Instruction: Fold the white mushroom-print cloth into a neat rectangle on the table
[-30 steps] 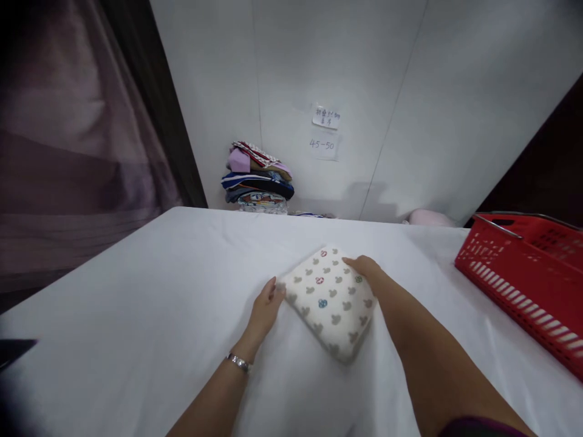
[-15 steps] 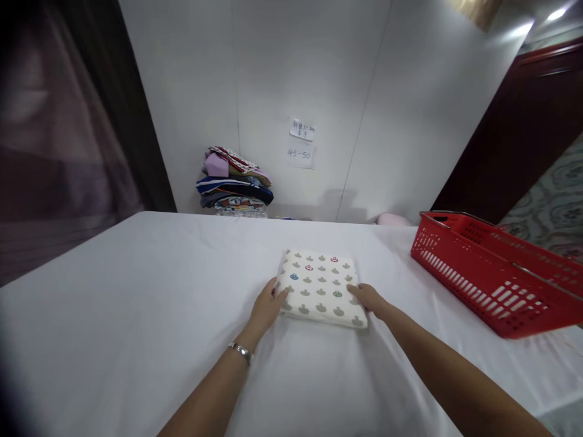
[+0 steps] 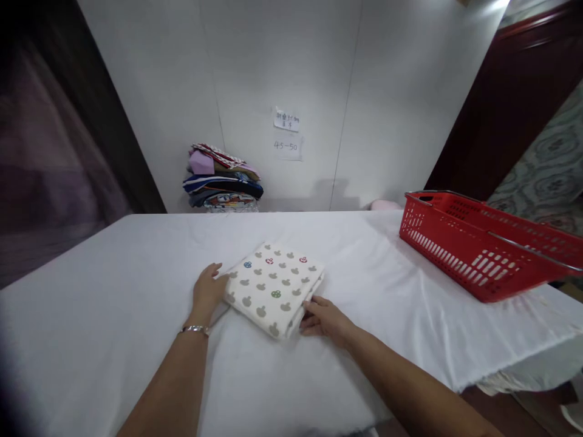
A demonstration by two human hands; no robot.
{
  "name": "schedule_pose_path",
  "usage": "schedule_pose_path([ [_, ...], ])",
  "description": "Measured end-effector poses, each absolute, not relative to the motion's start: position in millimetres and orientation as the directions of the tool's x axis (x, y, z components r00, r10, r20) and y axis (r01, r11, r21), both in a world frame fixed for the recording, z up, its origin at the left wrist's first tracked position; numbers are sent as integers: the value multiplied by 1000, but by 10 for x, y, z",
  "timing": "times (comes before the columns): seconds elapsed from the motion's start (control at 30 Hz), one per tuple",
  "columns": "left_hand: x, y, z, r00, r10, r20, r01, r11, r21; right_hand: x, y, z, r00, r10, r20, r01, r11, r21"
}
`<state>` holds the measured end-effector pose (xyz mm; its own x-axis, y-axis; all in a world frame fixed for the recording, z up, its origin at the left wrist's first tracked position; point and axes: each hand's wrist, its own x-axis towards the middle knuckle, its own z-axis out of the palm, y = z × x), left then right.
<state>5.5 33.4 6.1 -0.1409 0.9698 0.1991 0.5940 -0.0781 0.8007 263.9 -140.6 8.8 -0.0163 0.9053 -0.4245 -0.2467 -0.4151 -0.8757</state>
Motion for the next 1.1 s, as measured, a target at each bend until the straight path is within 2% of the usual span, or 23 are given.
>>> schedule_pose_path([
  [0.07, 65, 287, 79, -121, 950, 287, 660, -139, 738, 2643, -1465, 102, -47, 907, -418, -317, -410, -855],
  [0.17, 284, 128, 144, -5, 874, 485, 709, -339, 619, 2669, -1515, 104, -86, 911, -403, -379, -404, -833],
  [0.27, 611, -154, 218, 220, 796, 564, 615, -562, 553, 2668, -1547, 89, -101, 912, -396, -419, -401, -815],
  [0.37, 862, -536, 254, 432, 727, 534, 529, -684, 503, 2667, -1580, 65, -114, 914, -390, -466, -395, -792],
  [0.5, 963, -1011, 197, 594, 687, 419, 560, -726, 398, 2691, -1614, 15, -123, 925, -359, -517, -369, -773],
  [0.73, 904, -1220, -22, 632, 695, 343, 660, -714, 232, 2695, -1627, -4, -161, 943, -291, -486, -332, -809],
  [0.9, 876, -1179, -39, 647, 696, 312, 656, -716, 238, 2705, -1645, 52, -185, 949, -254, -489, -313, -814],
  [1.1, 842, -1169, -67, 652, 668, 358, 630, -740, 235, 2764, -1636, 35, -165, 939, -303, -565, -341, -751],
])
